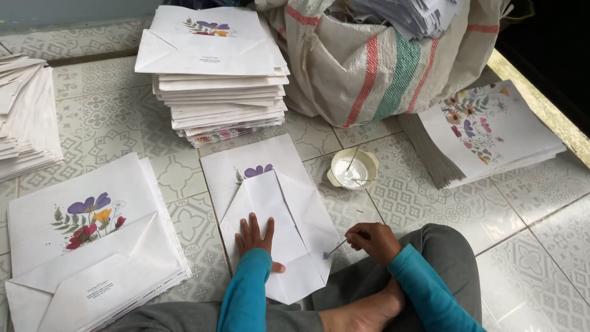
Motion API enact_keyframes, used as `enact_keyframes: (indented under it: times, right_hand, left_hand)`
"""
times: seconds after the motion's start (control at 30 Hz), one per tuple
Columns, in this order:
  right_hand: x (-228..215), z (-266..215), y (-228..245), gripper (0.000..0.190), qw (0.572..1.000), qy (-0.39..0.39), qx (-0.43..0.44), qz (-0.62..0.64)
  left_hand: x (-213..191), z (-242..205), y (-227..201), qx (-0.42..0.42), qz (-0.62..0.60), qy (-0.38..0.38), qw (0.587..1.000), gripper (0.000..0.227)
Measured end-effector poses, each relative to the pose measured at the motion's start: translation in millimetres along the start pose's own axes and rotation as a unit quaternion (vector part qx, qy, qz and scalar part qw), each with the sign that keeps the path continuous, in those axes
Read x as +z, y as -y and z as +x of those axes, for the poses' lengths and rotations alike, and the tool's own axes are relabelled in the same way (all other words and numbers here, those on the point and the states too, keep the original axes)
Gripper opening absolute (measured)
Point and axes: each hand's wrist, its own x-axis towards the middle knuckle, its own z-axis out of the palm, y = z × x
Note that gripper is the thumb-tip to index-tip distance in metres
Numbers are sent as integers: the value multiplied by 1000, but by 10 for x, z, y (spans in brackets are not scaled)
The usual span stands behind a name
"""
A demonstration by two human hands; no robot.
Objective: The person sits on the floor and assembles envelopes by applying glue to the flaps with a small brush and folding them shut. They handle printed paper sheets and stacks of envelopes, placing finished items into a pile.
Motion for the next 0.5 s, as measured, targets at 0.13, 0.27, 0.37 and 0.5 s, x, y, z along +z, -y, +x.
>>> enact_keyframes:
  times: [0.13, 0.27, 0.37, 0.5]
  right_hand:
    - [34, 6, -71, 18, 999, -42, 8, -19]
    - [10, -30, -57, 16, 999, 16, -31, -35]
    - [65, -101, 66, 19, 996, 77, 8, 40]
    - [72, 1, -12, 22, 995, 76, 17, 54]
  left_hand:
    - [44, -21, -41, -10, 26, -8, 1000, 150]
    - [22, -11, -43, -11, 39, -11, 999, 149]
    - [-424, -361, -199, -48, -2, 50, 998, 141]
    - [-375, -353, -189, -50, 5, 50, 997, 142]
